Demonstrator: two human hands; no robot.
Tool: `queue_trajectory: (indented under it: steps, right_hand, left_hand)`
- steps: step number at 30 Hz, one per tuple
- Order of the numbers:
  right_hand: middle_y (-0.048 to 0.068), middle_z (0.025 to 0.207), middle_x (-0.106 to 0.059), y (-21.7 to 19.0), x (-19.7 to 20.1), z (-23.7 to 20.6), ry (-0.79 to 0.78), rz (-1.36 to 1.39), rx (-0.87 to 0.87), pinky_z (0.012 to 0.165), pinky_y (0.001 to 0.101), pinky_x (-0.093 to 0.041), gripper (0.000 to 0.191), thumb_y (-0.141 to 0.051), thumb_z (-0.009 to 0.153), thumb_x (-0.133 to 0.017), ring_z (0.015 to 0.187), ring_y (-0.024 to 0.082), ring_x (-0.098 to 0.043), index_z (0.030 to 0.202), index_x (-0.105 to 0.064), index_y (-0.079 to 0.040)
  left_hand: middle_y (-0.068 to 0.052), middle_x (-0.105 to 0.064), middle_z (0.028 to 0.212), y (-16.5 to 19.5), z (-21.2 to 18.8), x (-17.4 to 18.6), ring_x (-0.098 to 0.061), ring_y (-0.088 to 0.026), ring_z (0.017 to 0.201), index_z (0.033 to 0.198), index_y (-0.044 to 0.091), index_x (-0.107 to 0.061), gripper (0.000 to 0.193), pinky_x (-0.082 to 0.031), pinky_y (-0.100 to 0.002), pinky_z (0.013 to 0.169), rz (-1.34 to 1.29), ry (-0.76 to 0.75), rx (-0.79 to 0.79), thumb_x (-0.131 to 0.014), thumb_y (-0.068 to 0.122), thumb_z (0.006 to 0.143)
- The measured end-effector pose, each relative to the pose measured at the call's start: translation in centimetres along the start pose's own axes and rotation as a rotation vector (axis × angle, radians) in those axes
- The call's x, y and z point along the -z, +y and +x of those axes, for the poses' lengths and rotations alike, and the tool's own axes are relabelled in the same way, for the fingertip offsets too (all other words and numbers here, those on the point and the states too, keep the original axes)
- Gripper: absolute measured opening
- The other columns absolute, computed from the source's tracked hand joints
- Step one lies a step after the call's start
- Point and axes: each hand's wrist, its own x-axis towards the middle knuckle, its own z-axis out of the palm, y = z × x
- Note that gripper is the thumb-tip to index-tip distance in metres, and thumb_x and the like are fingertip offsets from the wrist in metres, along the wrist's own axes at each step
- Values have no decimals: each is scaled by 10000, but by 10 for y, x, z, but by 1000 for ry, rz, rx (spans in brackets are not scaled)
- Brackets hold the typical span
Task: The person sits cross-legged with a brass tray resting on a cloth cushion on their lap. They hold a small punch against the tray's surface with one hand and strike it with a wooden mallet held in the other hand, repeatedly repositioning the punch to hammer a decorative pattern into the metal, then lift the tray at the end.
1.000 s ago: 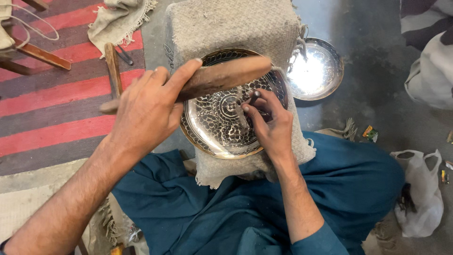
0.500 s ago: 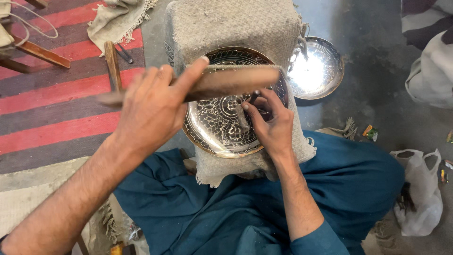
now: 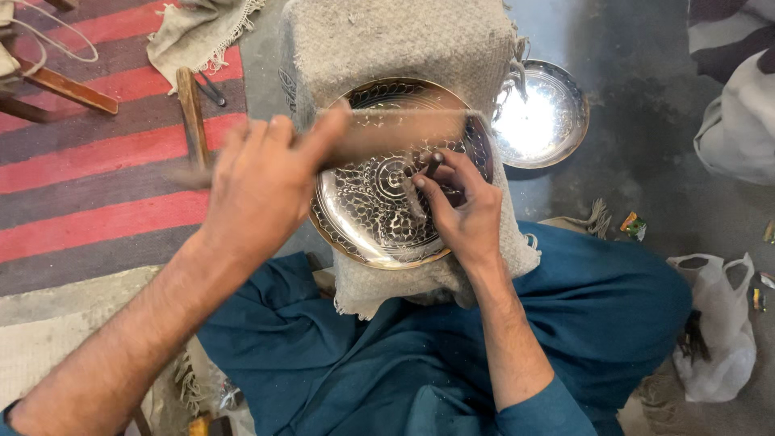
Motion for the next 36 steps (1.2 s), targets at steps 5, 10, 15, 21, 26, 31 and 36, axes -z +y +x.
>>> queue_trajectory:
  steps: [5,10,15,21,26,31,36]
  right_hand:
    - [94,999,-794,0,2,0,-2,-63,38,741,271,-615,320,-41,953,-766,909,142,-775,1246,-638,-27]
    - [87,1008,-794,0,2,0,-16,-57,47,768,269,-615,308,-27,956,-758,947,148,-782,1239,-639,-23]
    - [86,997,-798,-3,3,1,-30,-57,45,797,276,-614,268,-5,966,-745,960,156,-791,1218,-652,-25]
    - [83,990,-801,-3,4,0,-48,-56,-4,773,275,-611,271,-8,959,-739,936,149,-788,1215,-652,-25]
    - [83,1018,-793,-3,3,1,-33,-30,22,801,273,-607,303,0,967,-719,981,148,-783,1252,-619,-24]
    - [94,1030,-786,-3,4,0,-49,-26,17,797,277,-611,312,12,960,-711,1000,161,-778,1259,-630,-25]
    - [82,1013,-781,-3,4,0,-61,4,7,796,282,-609,315,22,964,-696,1007,162,-775,1267,-623,-21]
  left_hand:
    - [-123,-550,954,-2,-2,-4,-579,-337,950,1495,181,-559,663,-446,-524,920,-100,-13,30,-667,40,856]
    - [-148,-540,974,-6,-3,-6,-554,-368,951,1539,177,-559,692,-432,-523,902,-154,19,33,-654,23,871]
    - [-132,-540,986,-6,-4,-8,-559,-363,986,1520,215,-571,677,-444,-522,976,-36,56,-11,-671,21,879]
    - [-146,-538,981,-6,-5,-9,-553,-391,991,1527,220,-569,655,-433,-535,1011,-51,71,-20,-656,24,909]
    - [-131,-542,992,-6,-5,-10,-572,-370,1001,1544,237,-564,661,-428,-565,1061,-24,59,-7,-645,6,929]
    - [-118,-559,1028,-7,-3,-11,-585,-365,1012,1524,287,-565,683,-401,-593,1101,86,48,-4,-643,27,897]
    - [-131,-544,1009,-8,-3,-11,-574,-359,990,1549,269,-559,682,-396,-593,1130,57,39,-10,-645,9,924]
